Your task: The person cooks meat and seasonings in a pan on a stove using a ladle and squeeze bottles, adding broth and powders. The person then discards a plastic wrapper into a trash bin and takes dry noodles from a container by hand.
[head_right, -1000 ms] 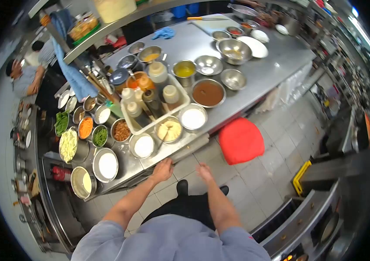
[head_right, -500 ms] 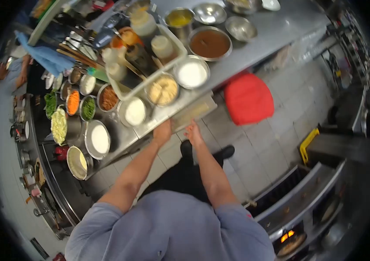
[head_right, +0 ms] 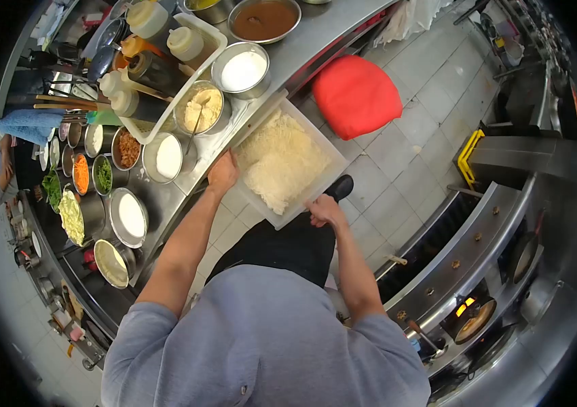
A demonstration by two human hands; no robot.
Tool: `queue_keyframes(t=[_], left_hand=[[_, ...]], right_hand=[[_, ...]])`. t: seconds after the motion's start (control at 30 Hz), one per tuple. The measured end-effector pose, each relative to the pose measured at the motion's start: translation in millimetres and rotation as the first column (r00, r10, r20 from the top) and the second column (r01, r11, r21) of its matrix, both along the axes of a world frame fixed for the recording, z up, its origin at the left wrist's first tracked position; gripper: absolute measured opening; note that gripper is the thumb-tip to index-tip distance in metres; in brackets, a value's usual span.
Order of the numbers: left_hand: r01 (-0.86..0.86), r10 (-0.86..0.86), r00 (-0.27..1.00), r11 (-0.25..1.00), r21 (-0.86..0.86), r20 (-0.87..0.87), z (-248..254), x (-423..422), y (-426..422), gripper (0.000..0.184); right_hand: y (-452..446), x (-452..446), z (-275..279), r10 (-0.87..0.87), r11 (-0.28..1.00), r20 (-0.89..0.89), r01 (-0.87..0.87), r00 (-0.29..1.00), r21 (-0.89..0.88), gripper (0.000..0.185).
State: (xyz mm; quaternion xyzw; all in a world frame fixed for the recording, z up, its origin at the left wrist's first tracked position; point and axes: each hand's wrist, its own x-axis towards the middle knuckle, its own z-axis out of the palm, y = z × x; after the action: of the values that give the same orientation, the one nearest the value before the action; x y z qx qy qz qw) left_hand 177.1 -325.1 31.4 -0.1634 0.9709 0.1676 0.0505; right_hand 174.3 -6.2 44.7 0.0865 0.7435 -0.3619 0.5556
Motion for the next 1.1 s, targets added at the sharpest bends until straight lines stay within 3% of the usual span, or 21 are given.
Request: queue_keyframes(t=[0.1,0.17,0.23,0.27,0.33,0.37,0.43,0.47,0.53,0.57,0.6,0.63,0.67,0.73,0.8,0.83,0.93,1.03,1.1], left_hand=[[-0.004,0.003,1.000,0.999,0.033,0.017,19,-1,5,0.044],[-0.003,0.000,0.998,0.999,0.048,0.066,11,1,2,0.049],[-0.009,0.002,0.994,0.998,0.063,0.111,8,3,0,0.054],[-0.002,-0.007,0.993,0.998,0.069,0.118,8,4,-1,0.058],[0.009,-0.018,0.992,0.997,0.072,0.127,8,2,-3,0.062],[-0.001,-0.013,0.987,0.996,0.087,0.162,8,2,-3,0.062],[-0.017,-0.004,0.980,0.995,0.099,0.201,10,3,-3,0.062],[-0.025,0.005,0.976,0.996,0.089,0.218,15,3,0,0.062],[-0.042,0.022,0.973,0.996,0.079,0.231,18,2,0,0.061],[-0.023,0.004,0.978,0.996,0.087,0.211,18,3,-1,0.060],[-0.004,-0.014,0.981,0.996,0.095,0.192,20,5,-1,0.060],[-0.014,-0.005,0.981,0.995,0.096,0.193,22,6,-1,0.060],[-0.011,-0.008,0.980,0.996,0.094,0.201,26,5,0,0.059],[-0.022,0.002,0.980,0.995,0.095,0.201,31,8,3,0.059],[-0.028,0.011,0.989,0.993,0.116,0.146,35,13,6,0.054],[-0.045,0.028,0.990,0.992,0.116,0.139,37,18,8,0.054],[0.014,0.010,0.993,0.979,0.204,-0.116,51,51,24,0.042],[-0.036,0.124,0.940,0.962,0.271,-0.317,72,134,51,0.034],[-0.219,0.295,0.936,0.914,0.341,-0.190,73,193,62,0.033]], right_hand=[[-22,-21,21,0.093,0.992,-0.132,-0.103,0.987,-0.068,0.041],[-47,-24,13,0.153,0.988,-0.509,-0.142,0.847,0.061,0.042],[-76,-23,-22,0.127,0.970,-0.452,-0.017,0.883,0.241,0.068],[-90,-17,-41,0.123,0.971,-0.452,-0.012,0.884,0.240,0.068],[-113,-5,-75,-0.061,0.923,-0.456,0.224,0.888,0.312,0.089],[-122,-1,-81,-0.063,0.923,-0.452,0.224,0.890,0.313,0.089],[-135,4,-87,-0.524,0.766,-0.193,0.558,0.830,0.319,0.098],[-134,2,-84,-0.523,0.768,-0.190,0.556,0.831,0.319,0.098],[-123,-11,-71,-0.639,0.759,0.155,0.650,0.753,-0.027,0.099],[-120,-19,-68,-0.632,0.766,0.154,0.643,0.760,-0.027,0.099],[-117,-28,-66,-0.557,0.830,-0.133,0.549,0.820,-0.096,0.094],[-113,-38,-63,-0.448,0.891,-0.414,0.434,0.792,-0.133,0.089],[-105,-53,-49,-0.347,0.935,-0.478,0.340,0.807,-0.104,0.084],[-84,-81,-15,-0.228,0.971,-0.543,0.228,0.808,-0.068,0.079],[-65,-99,4,0.016,0.999,-0.667,0.021,0.745,0.047,0.075],[-57,-105,10,0.029,0.999,-0.672,0.003,0.740,0.047,0.075],[-45,-113,17,0.015,0.998,-0.626,-0.052,0.780,-0.040,0.074],[-43,-113,-13,-0.028,0.998,-0.719,-0.022,0.695,-0.060,0.070],[-38,-112,-41,-0.001,0.994,-0.876,-0.093,0.482,-0.053,0.057]])
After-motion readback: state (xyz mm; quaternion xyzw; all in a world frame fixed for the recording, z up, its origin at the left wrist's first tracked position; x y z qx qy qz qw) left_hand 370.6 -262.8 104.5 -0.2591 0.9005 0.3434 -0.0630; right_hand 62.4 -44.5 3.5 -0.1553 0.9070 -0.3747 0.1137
